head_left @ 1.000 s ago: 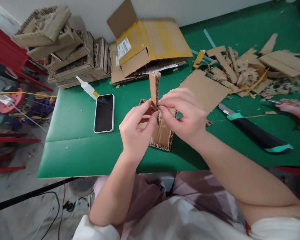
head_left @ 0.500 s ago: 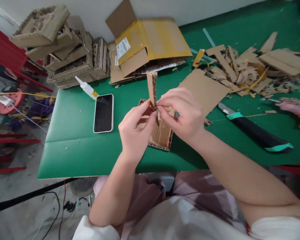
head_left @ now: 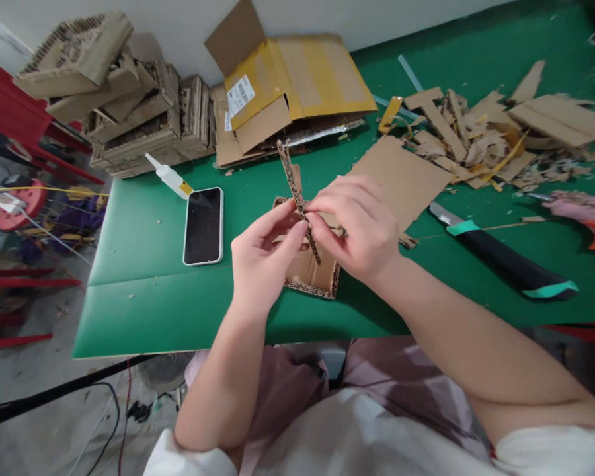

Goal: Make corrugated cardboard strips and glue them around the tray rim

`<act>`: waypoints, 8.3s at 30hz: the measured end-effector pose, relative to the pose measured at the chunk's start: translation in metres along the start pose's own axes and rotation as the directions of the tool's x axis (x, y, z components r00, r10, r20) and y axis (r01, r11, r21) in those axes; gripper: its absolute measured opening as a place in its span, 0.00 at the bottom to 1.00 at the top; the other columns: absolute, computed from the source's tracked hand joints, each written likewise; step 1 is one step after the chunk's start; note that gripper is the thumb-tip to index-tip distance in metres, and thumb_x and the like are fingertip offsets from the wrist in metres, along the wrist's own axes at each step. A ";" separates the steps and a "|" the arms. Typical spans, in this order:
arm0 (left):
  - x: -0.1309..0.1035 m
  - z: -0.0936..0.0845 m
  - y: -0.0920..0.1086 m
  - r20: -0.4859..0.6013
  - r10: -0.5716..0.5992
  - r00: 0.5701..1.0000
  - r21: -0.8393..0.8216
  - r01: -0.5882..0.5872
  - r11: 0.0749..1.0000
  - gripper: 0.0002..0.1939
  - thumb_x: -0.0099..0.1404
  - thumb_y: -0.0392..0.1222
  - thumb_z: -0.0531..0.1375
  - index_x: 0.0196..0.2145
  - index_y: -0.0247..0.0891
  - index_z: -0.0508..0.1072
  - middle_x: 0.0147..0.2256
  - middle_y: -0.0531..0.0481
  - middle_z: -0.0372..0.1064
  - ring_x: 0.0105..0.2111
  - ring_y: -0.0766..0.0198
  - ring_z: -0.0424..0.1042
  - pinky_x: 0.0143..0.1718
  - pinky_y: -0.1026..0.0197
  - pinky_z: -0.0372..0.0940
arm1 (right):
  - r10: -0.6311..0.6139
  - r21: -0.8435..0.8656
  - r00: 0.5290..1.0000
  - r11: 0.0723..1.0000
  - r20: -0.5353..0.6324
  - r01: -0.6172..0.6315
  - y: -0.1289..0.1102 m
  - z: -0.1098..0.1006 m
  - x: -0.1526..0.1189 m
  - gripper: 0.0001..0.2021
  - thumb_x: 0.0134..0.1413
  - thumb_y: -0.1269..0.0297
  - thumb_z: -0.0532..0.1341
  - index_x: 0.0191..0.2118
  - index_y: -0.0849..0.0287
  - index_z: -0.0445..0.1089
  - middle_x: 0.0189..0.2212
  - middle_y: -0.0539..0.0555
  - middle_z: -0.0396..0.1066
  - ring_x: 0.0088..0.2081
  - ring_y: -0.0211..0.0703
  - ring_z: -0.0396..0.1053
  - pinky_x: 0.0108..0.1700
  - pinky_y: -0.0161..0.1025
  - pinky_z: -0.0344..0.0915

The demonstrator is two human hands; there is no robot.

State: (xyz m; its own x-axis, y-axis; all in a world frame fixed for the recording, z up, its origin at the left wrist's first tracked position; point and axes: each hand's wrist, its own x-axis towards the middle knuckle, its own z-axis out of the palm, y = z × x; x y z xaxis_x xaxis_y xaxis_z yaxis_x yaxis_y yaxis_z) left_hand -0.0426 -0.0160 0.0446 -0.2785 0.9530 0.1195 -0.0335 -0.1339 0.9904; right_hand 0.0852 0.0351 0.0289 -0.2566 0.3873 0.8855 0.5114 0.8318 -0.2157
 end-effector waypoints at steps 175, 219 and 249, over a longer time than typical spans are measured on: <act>0.005 -0.006 0.001 0.247 -0.209 0.946 -0.245 0.269 0.931 0.19 0.49 0.45 0.70 0.40 0.43 0.77 0.29 0.54 0.74 0.27 0.71 0.72 0.27 0.70 0.70 | 0.095 0.137 0.996 0.986 0.000 -0.094 -0.001 -0.007 0.002 0.04 0.56 0.68 0.57 0.35 0.52 0.67 0.30 0.50 0.73 0.34 0.41 0.70 0.37 0.42 0.68; 0.004 -0.007 0.003 0.282 -0.206 0.937 -0.254 0.280 0.926 0.17 0.50 0.45 0.69 0.40 0.47 0.78 0.29 0.56 0.74 0.25 0.71 0.72 0.23 0.70 0.68 | 0.257 0.266 0.966 0.929 0.034 -0.256 -0.005 -0.002 -0.002 0.01 0.58 0.67 0.55 0.35 0.55 0.63 0.28 0.49 0.68 0.32 0.38 0.68 0.33 0.39 0.68; 0.006 -0.007 -0.001 0.207 0.040 0.977 -0.075 -0.025 0.997 0.16 0.52 0.39 0.68 0.41 0.46 0.78 0.28 0.56 0.75 0.24 0.72 0.71 0.24 0.71 0.68 | 0.003 0.142 1.000 0.990 -0.026 0.001 0.004 -0.003 0.004 0.14 0.50 0.78 0.59 0.40 0.53 0.61 0.28 0.47 0.71 0.31 0.38 0.70 0.33 0.36 0.71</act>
State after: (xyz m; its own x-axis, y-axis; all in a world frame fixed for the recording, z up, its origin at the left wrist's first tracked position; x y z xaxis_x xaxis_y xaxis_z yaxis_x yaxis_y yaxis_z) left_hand -0.0508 -0.0124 0.0438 -0.0746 0.9825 0.1709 -0.0985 -0.1778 0.9791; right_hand 0.0886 0.0389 0.0329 -0.2342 0.3794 0.8951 0.3900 0.8800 -0.2710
